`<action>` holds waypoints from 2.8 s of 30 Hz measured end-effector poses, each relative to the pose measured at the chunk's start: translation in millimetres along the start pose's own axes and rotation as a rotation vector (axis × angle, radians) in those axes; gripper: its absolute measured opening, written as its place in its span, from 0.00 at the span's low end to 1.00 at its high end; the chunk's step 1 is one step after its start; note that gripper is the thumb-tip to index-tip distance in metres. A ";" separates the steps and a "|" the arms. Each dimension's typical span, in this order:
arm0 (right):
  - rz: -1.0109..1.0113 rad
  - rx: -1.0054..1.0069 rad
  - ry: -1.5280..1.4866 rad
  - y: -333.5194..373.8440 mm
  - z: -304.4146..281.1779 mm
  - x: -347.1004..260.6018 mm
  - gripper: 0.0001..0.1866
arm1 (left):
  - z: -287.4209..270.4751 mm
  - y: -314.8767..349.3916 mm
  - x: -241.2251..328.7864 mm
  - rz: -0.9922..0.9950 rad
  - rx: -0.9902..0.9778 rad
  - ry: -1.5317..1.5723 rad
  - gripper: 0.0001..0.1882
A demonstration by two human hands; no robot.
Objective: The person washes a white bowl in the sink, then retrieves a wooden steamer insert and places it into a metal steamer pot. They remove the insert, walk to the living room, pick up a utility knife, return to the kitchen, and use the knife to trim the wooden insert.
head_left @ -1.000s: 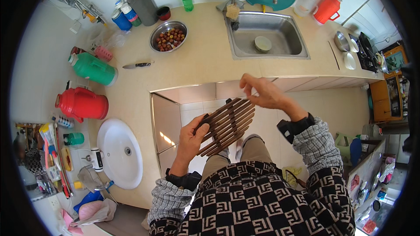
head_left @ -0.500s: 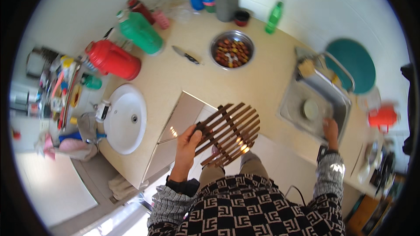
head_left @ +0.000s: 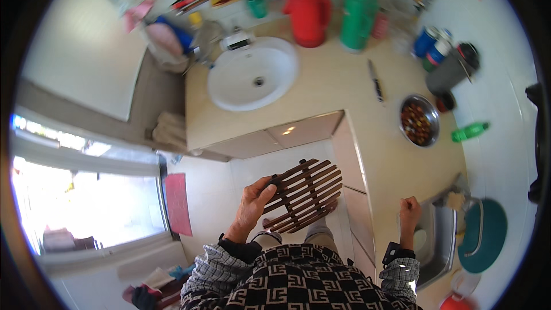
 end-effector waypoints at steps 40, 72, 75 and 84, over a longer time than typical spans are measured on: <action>-0.622 -1.535 -0.044 421.9 1064.3 -654.8 0.11 | -778.4 346.1 -239.6 -0.036 1.576 0.606 0.14; 0.093 -0.702 -0.426 -171.5 1370.8 -914.8 0.13 | -1259.6 -403.6 101.9 0.075 0.606 0.301 0.17; -0.096 -0.795 -0.495 -248.5 1466.1 -996.1 0.13 | -1293.6 -480.5 134.6 0.066 0.658 0.311 0.17; 0.052 -1.003 -0.146 -416.8 1711.7 -988.3 0.08 | -1499.5 -673.3 223.4 0.116 0.898 0.407 0.16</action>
Point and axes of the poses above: each hand's wrist, its own y-axis away from the middle knuckle, its own z-axis out of the palm, x = y × z, the point moved 2 cm from there along -y, towards the middle knuckle, and after that the axes turned 13 degrees about -y, right-handed, at the moved point
